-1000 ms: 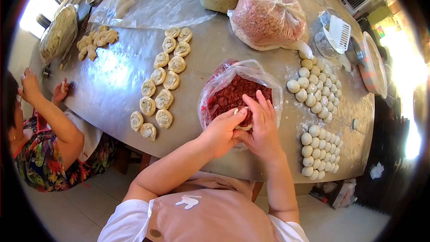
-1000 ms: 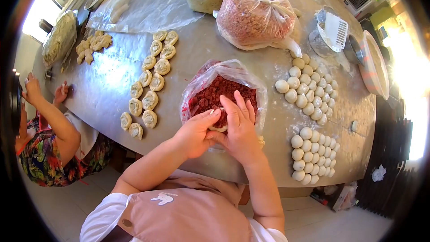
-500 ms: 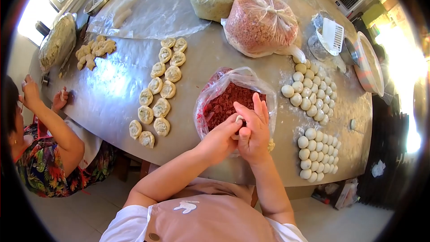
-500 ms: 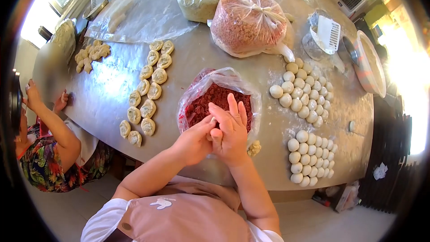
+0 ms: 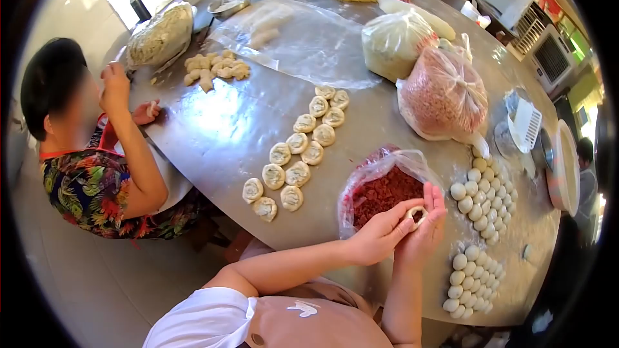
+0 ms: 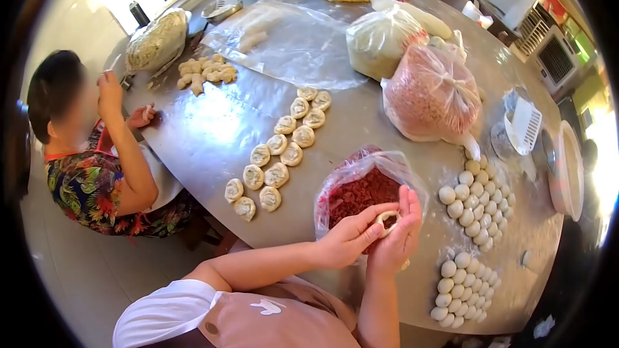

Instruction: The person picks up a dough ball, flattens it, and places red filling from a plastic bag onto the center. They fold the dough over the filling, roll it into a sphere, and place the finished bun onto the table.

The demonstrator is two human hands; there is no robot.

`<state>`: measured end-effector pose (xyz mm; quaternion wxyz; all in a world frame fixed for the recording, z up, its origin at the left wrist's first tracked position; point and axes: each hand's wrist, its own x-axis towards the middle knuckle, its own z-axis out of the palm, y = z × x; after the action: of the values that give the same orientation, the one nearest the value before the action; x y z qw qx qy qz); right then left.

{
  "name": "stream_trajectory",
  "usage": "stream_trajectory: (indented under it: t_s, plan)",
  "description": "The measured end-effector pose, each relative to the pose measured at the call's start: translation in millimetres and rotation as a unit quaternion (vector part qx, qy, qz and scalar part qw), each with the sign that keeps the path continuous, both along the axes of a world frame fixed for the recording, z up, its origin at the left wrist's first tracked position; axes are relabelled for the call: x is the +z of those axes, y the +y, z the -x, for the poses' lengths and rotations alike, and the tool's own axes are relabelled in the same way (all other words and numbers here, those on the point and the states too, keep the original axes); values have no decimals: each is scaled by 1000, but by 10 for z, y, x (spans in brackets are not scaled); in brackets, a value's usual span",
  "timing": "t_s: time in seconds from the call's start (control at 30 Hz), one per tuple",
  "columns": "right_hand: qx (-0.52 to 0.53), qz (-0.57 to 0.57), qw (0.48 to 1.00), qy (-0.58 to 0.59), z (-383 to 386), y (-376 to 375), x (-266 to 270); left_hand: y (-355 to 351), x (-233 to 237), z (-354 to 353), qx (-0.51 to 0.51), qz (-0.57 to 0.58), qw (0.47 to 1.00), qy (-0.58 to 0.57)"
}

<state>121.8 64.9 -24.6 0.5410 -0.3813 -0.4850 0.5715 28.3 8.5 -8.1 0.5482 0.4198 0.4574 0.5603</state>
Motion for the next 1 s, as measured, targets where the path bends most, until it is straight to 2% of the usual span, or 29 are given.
stream_trajectory:
  t_s: [0.1,0.13,0.23,0.27,0.3,0.37,0.4,0.47,0.53,0.63,0.67,0.8,0.9,0.93,1.0]
  plan:
    - [42,11,995,84,165,-190,46,32,-140,48,124,-150,971,138]
    - [41,-3,998,53,164,-207,5,9,-103,67,101,-117,978,144]
    - [141,125,981,38,25,-140,-115,64,-203,25,183,-229,915,277]
    - [89,198,976,35,23,-176,-50,43,-178,44,136,-197,936,257]
    - [129,179,975,36,46,-199,38,41,-199,61,115,-176,941,266]
    - [196,135,971,34,36,-167,159,40,-199,-13,159,-178,948,210]
    - [142,118,981,-64,-18,-116,88,21,-132,21,139,-160,964,161]
    - [76,-1,980,-184,-41,-93,33,31,-40,62,116,-110,987,28]
    - [25,-95,947,-306,47,-175,296,93,-149,83,127,-95,986,60]
    - [57,-269,929,-248,101,-147,-15,43,-177,21,61,-136,988,52]
    - [88,-236,944,-211,48,-42,-134,-5,-192,67,-9,-103,994,40]
    - [119,-232,931,-256,-102,160,-233,-182,-69,2,11,-128,988,89]
    - [166,-237,918,-273,13,-20,-120,-194,-74,200,-41,-127,986,102]
    - [166,-224,922,-267,16,-69,-90,-192,-71,250,-107,-110,983,105]
    - [162,-195,933,-255,17,-149,-40,-330,181,180,-76,-95,977,176]
